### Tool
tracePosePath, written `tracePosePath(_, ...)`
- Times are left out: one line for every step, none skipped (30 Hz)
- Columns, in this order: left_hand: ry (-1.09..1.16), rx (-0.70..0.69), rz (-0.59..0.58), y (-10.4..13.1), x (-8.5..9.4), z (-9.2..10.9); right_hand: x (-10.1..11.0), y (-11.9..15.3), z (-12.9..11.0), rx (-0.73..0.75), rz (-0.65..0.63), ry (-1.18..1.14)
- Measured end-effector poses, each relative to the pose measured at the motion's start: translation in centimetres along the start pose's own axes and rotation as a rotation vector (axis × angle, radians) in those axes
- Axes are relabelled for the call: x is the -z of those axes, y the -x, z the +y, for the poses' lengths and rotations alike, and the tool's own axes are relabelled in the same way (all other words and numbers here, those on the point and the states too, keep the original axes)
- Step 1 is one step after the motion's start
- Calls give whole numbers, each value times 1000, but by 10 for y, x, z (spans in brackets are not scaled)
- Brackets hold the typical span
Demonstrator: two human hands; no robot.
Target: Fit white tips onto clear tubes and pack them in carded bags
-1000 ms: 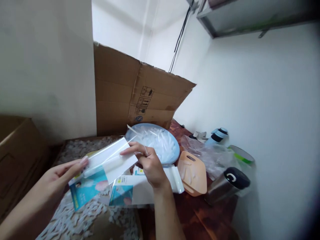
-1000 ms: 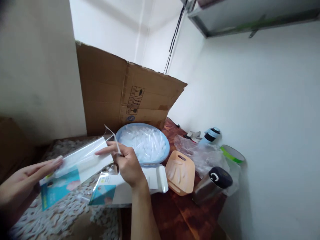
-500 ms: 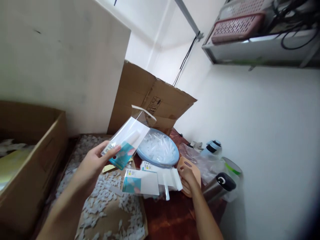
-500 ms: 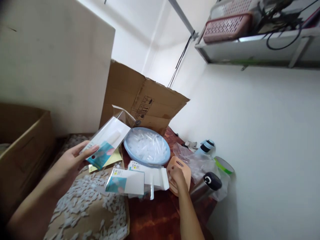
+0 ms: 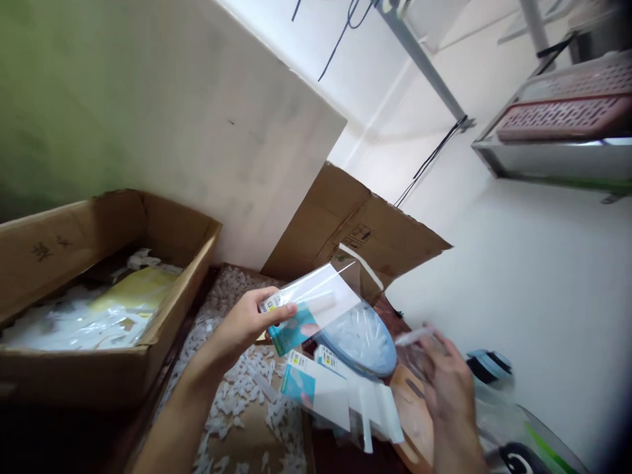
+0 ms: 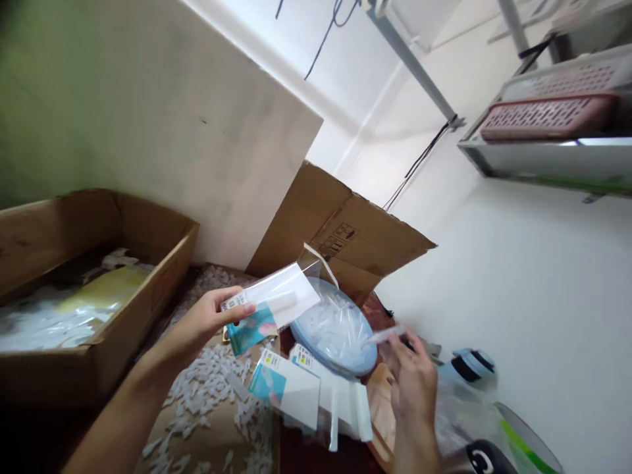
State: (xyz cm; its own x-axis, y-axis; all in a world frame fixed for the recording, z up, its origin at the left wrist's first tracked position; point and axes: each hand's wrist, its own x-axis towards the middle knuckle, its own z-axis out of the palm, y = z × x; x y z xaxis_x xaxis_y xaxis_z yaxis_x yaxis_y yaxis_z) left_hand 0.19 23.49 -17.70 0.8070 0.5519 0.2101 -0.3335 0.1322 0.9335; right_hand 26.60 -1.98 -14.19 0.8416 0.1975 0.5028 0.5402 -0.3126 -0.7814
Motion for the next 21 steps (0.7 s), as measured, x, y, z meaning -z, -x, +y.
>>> tracePosePath(0,5,-16,0,-1,-1,-7,3,-19,-11,-17,-267)
tracePosePath(-7,5,-25,-1,-2,-2,-16,7,-38,-14,-49,-493)
tracePosePath(-18,1,-26,-1,-4,-4,-27,14,-56,5,-73,-659)
tracePosePath(-30,-2,-21,-2,-6,-5,-38,20,-72,25,-89,-790)
tracePosePath(-39,-3,-15,-2,-7,-6,-50,27,-85,33,-108,-867)
tracePosePath(-46,-3,-6,-3,-9,-7,-61,34,-94,28,-140,-906)
tracePosePath(-53,0,4,-3,-9,-8,-71,39,-99,16,-163,-929)
tracePosePath(-63,4,20,-3,-8,-8,-79,43,-102,-3,-180,-935)
tracePosePath(-77,7,42,-4,-7,-9,-86,45,-101,-24,-186,-938)
tracePosePath(-97,10,68,-4,-5,-10,-91,45,-98,-42,-180,-943)
tracePosePath(-116,14,98,-4,-3,-10,-94,44,-94,-53,-162,-950)
tracePosePath(-130,18,129,-5,0,-11,-96,41,-89,-58,-136,-956)
tracePosePath(-135,21,157,-6,3,-12,-97,37,-85,-58,-102,-961)
tracePosePath(-132,21,181,-6,6,-13,-97,33,-81,-55,-59,-960)
tracePosePath(-129,18,203,-8,9,-15,-97,28,-77,-54,-15,-953)
tracePosePath(-128,14,226,-9,12,-17,-98,25,-75,-56,25,-940)
tracePosePath(-132,11,245,-10,15,-19,-99,22,-74,-60,56,-929)
tracePosePath(-142,7,256,-11,18,-21,-101,20,-73,-67,75,-924)
tracePosePath(-159,7,258,-11,21,-24,-103,20,-74,-76,76,-924)
tracePosePath(-178,9,252,-12,24,-26,-106,21,-74,-86,59,-929)
tracePosePath(-196,13,238,-12,26,-28,-110,23,-75,-98,25,-935)
